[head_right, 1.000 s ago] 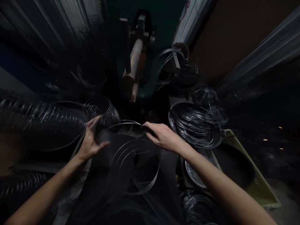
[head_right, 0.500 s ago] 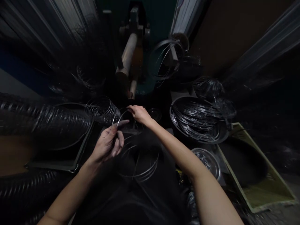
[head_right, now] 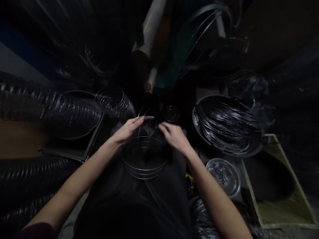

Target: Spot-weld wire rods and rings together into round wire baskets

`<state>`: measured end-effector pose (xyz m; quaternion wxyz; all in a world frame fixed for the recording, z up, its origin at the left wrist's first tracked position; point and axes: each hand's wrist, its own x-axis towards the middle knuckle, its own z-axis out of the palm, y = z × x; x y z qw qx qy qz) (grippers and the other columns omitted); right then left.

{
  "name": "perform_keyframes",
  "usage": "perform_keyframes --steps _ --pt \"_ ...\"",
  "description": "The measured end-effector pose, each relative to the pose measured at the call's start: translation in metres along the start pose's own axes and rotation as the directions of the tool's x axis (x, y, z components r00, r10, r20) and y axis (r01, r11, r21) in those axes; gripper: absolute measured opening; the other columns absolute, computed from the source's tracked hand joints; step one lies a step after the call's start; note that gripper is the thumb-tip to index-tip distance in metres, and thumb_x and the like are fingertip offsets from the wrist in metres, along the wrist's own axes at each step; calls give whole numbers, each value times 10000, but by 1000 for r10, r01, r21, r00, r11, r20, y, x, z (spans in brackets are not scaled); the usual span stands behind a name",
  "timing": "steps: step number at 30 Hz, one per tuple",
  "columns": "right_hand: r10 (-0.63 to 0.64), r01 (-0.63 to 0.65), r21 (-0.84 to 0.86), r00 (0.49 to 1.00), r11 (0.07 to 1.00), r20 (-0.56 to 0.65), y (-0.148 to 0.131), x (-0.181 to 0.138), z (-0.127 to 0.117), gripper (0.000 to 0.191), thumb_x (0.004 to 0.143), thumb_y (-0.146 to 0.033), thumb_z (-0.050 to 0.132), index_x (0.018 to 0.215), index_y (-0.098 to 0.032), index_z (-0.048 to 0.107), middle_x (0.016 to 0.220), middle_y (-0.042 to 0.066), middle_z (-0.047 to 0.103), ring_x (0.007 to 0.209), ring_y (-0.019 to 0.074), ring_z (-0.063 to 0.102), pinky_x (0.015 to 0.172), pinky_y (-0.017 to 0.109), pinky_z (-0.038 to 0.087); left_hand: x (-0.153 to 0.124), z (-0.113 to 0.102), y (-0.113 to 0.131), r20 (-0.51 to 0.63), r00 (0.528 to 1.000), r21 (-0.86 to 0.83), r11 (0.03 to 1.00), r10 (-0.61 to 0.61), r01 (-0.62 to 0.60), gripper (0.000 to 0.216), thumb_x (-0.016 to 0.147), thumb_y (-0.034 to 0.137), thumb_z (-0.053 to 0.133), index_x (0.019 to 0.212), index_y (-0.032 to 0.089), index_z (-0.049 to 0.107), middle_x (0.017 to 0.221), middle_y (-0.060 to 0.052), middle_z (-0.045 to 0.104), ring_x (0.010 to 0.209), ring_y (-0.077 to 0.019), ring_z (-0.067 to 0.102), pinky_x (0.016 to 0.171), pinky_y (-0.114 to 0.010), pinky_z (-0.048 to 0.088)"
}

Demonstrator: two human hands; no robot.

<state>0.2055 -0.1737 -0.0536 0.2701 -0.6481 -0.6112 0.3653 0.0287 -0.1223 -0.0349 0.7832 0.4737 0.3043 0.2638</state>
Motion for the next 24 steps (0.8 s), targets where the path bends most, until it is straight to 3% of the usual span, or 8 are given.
perform_keyframes --steps 2,4,8,11,14,18,21,24 --pt "-14 -33 231 980 972 200 -12 -26 10 281 867 -425 507 971 -229 679 932 32 690 853 202 631 792 319 481 6 -3 2 36 998 114 992 48 -52 428 869 469 518 1135 161 648 1053 -78 673 997 -200 608 902 -315 444" --pt "3 -94 342 967 935 256 -23 -40 19 283 836 -435 548 961 -221 684 924 27 689 847 198 629 788 316 486 11 -4 2 60 995 185 979 81 -90 447 895 481 452 1112 152 661 1066 -76 669 1036 -198 589 938 -316 419" --pt "116 -167 395 982 903 149 -36 -39 20 301 794 -422 598 989 -207 677 831 32 673 781 184 616 713 292 498 16 -10 -2 43 999 337 940 31 -44 512 896 531 397 1060 144 689 975 -56 693 994 -202 605 931 -317 421" --pt "125 -271 396 925 878 358 -41 -31 20 355 763 -411 642 1047 -197 656 688 6 637 622 145 583 571 251 486 18 -13 0 85 995 413 907 46 -77 500 913 512 357 1028 168 702 1004 -33 689 1020 -194 596 950 -302 409" --pt "126 -337 336 845 880 519 -47 -24 25 314 756 -445 648 891 -164 685 611 1 609 516 108 536 471 209 440 5 -15 6 96 992 503 856 83 -120 524 936 497 282 1071 183 679 1038 -31 674 1026 -190 590 957 -307 407" --pt "205 -403 425 874 810 440 -51 -16 20 371 716 -496 677 840 -146 660 626 20 621 493 106 552 447 209 450 -58 -32 -16 78 973 764 614 215 -197 549 880 501 442 1333 191 466 1242 -97 555 1156 -253 498 1030 -414 348" --pt "241 -414 489 894 768 379 -53 -16 17 374 658 -472 737 816 -148 640 620 10 611 441 84 517 401 195 428 -105 -50 -63 275 938 867 368 210 -337 768 768 466 609 1415 179 311 1384 -156 389 1295 -327 331 1094 -539 213" --pt "231 -380 524 916 762 328 -56 -22 27 362 633 -444 763 806 -165 612 618 -13 588 412 63 469 351 180 382 -112 -58 -101 218 930 923 245 297 -295 659 789 332 554 1391 206 316 1275 -140 451 1230 -303 394 1082 -570 199"
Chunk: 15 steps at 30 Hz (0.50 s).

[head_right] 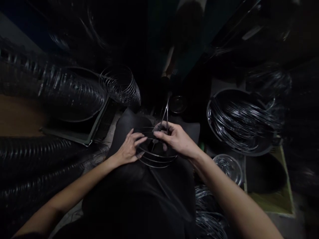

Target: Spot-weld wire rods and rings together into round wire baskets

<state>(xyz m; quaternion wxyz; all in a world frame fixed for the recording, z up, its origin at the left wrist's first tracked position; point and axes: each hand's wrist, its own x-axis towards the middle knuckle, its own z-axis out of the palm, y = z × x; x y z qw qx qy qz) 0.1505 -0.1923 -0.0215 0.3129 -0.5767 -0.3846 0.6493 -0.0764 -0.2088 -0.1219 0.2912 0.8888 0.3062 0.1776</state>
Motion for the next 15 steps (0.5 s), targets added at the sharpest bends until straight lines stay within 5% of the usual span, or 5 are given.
perform_keyframes --steps 4,10,15 --pt "-51 56 34 988 998 -143 6 0 9 372 616 -453 770 786 -193 565 582 -44 534 408 58 439 333 167 326 33 1 -8 -94 996 -10 1000 6 -7 670 755 314 536 1366 149 317 1138 -145 500 1056 -289 485 936 -485 364" --pt "-170 185 28 946 982 -276 -18 29 -15 382 601 -451 780 768 -186 560 589 -54 512 419 36 392 373 164 305 84 -44 -8 -249 968 -76 996 31 -51 487 703 288 549 1159 150 447 1051 -108 524 977 -255 493 886 -413 370" --pt "-250 265 12 921 964 -298 -45 63 -35 425 585 -499 764 773 -184 549 530 -81 437 392 34 330 355 173 255 122 -57 -17 -295 955 29 999 27 -19 465 708 299 526 1151 166 487 994 -92 521 942 -259 487 858 -406 378"
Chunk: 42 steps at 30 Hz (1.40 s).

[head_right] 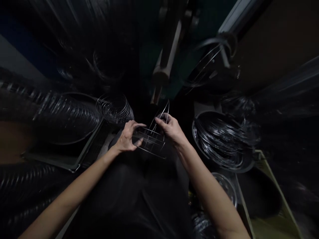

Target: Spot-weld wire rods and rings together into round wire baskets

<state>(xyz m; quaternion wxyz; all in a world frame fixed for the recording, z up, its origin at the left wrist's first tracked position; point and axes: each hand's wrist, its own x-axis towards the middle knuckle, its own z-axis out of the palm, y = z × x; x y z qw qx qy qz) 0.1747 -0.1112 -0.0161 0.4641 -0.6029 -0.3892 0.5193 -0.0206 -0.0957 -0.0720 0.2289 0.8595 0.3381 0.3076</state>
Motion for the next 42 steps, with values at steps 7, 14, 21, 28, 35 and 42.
perform_keyframes --steps 7,14,21,28,35,42 --pt "-69 69 22 998 997 -4 -16 46 -7 439 590 -500 750 810 -196 524 473 -107 377 359 42 309 337 173 222 46 5 -20 -75 997 22 1000 0 2 438 672 289 571 1077 146 487 1004 -106 534 973 -267 497 885 -415 381" --pt "-107 109 45 994 993 -38 -26 75 -8 473 521 -482 780 809 -179 558 574 -63 507 444 57 407 392 185 311 70 9 -36 -163 985 15 999 47 -45 425 660 286 594 1045 144 484 982 -97 549 949 -252 505 860 -399 386" --pt "-131 131 -5 991 991 -43 -27 99 -10 430 549 -478 758 794 -188 556 575 -46 530 441 70 419 391 200 295 86 4 -44 -162 986 -6 999 35 -36 439 641 281 606 1043 146 490 995 -94 557 939 -250 509 829 -385 386" --pt "-129 126 -50 990 991 -50 -23 114 -12 375 570 -440 753 761 -187 552 480 -66 460 376 56 328 371 214 236 93 -2 -47 -138 990 -16 1000 1 -4 450 626 272 615 1043 153 494 1006 -88 565 956 -252 516 834 -389 389" --pt "-91 111 155 987 982 -134 -20 111 -6 273 661 -334 716 703 -205 480 431 -103 354 340 34 242 330 178 188 95 -10 -44 -118 993 13 1000 3 -2 422 621 271 627 1012 157 515 953 -71 573 904 -237 527 804 -377 395" --pt "-12 50 348 994 936 -111 -30 103 -11 294 659 -295 727 690 -189 456 505 -81 452 366 20 329 344 146 239 91 -9 -53 -109 994 -33 999 20 -23 438 623 240 611 1038 162 495 1007 -76 560 964 -247 524 856 -398 392"
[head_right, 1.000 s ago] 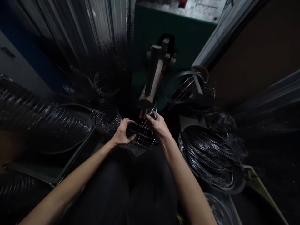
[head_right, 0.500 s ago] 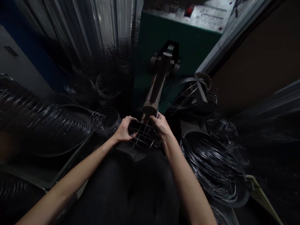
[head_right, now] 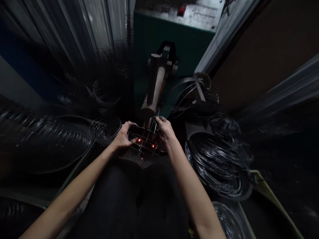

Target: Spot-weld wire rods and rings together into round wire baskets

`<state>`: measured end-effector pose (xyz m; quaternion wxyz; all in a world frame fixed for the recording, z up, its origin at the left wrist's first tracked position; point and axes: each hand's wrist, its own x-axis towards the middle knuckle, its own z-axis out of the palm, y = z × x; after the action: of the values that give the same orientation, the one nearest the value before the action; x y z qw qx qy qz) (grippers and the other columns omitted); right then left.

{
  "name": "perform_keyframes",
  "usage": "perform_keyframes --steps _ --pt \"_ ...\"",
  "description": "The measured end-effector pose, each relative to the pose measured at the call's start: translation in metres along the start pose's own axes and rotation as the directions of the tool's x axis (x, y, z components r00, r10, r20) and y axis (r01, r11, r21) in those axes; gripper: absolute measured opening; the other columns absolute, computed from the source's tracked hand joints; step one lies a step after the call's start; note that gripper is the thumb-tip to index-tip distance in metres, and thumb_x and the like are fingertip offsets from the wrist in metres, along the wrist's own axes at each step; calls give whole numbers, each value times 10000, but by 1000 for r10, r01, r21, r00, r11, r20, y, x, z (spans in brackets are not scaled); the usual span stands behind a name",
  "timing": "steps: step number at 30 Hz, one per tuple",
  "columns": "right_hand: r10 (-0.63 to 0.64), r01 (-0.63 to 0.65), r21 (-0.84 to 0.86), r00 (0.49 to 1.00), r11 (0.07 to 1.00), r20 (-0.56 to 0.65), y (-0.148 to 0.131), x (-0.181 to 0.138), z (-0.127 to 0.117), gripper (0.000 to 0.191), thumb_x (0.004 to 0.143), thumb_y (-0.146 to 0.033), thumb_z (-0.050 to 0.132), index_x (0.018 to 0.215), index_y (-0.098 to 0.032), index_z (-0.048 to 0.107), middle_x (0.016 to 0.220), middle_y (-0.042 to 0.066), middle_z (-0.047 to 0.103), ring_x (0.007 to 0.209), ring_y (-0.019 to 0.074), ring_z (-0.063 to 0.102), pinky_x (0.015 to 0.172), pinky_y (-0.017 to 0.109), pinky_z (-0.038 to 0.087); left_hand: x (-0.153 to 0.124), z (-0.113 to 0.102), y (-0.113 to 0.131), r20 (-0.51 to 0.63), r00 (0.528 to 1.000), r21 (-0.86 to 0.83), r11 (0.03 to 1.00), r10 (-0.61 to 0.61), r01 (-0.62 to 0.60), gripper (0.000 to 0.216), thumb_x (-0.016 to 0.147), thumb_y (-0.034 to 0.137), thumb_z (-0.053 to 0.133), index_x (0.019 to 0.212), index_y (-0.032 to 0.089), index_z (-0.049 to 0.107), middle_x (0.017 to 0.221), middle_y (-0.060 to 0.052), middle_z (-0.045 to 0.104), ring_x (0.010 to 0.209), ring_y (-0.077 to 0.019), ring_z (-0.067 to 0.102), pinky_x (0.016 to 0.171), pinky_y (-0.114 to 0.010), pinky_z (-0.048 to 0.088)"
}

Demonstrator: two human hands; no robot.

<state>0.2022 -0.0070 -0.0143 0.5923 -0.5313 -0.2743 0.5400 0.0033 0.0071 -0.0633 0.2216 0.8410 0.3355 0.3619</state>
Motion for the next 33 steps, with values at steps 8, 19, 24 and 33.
perform_keyframes --steps 8,19,24,33 --pt "12 -9 -29 993 1000 120 3 2 7 390 590 -293 784 710 -202 424 470 -110 376 361 16 294 326 136 199 -10 -1 -8 -57 996 -146 988 -68 60 414 617 206 619 1012 182 499 997 -62 567 955 -229 540 869 -380 408" --pt "-84 99 -105 987 990 139 6 9 18 412 577 -340 765 709 -227 392 460 -105 350 370 47 322 339 187 264 -11 -1 -24 -84 991 -250 965 -103 79 448 610 181 623 1040 171 500 1008 -57 567 952 -202 548 872 -347 436" --pt "-96 113 -153 989 982 114 5 13 23 353 585 -327 723 694 -230 402 427 -105 337 358 59 313 344 206 282 -9 -1 -30 -88 990 -291 953 -112 82 445 617 196 628 1042 168 500 1022 -59 560 959 -194 550 888 -337 435" --pt "-24 33 -102 996 994 82 7 14 24 263 600 -180 656 654 -210 400 446 -89 416 357 43 346 366 182 298 -12 3 -36 -74 991 -343 936 -109 77 431 638 214 620 1044 176 481 993 -42 532 909 -166 519 841 -314 446"
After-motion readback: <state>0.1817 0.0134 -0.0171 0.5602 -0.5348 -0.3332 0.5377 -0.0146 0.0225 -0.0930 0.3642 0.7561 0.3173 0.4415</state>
